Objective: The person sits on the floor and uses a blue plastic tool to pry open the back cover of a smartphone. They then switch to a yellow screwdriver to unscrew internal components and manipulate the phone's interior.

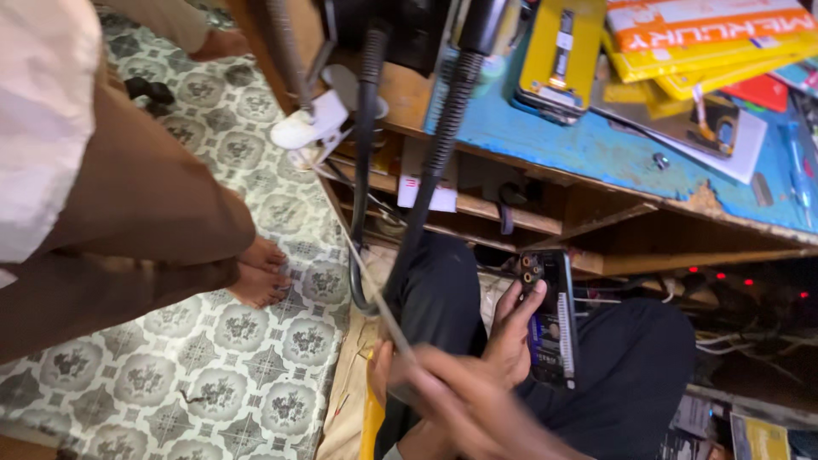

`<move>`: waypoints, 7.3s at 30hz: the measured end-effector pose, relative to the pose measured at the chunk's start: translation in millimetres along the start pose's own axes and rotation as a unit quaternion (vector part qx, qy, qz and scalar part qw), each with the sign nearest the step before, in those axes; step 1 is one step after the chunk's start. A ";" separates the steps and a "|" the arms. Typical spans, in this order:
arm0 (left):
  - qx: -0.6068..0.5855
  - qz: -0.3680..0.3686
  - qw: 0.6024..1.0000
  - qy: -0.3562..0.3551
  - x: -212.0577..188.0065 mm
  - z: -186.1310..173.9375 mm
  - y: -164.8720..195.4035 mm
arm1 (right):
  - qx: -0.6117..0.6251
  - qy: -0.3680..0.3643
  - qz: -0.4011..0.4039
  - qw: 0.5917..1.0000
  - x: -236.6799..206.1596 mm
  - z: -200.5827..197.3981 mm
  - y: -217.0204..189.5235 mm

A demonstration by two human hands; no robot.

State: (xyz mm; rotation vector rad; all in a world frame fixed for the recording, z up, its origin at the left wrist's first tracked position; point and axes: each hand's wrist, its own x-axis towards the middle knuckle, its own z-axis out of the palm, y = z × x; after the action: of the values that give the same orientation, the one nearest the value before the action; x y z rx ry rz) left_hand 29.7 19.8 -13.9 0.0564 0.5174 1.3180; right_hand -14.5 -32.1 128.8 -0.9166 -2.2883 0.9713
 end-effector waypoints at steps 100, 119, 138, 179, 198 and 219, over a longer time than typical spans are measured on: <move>0.289 -0.049 0.953 -0.078 -37.5 -9.6 18.3 | 0.263 0.281 0.348 0.855 -191.8 -52.7 143.4; 0.327 -0.040 0.944 0.016 -8.3 -60.2 -36.6 | 0.035 0.260 0.349 0.900 -167.3 -46.4 136.5; 0.289 -0.065 0.955 0.004 -10.2 -50.0 -27.5 | 0.224 0.248 0.367 0.868 -138.9 -70.1 135.2; 0.244 -0.073 0.967 -0.017 -5.9 -55.2 -29.1 | 0.203 0.235 0.353 0.883 -145.9 -70.7 134.4; 0.242 -0.091 0.965 -0.043 -5.5 -45.9 -18.8 | 0.153 0.234 0.320 0.905 -150.3 -76.9 133.8; 0.574 0.267 0.702 -0.327 15.5 227.5 -29.3 | 0.327 0.367 0.334 0.804 -240.1 -70.6 137.2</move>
State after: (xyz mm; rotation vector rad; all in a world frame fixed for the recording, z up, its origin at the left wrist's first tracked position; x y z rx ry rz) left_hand 147.9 82.9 173.0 1.7808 0.6454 1.2028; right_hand 242.1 -106.5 28.3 -1.4560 -0.8629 1.2565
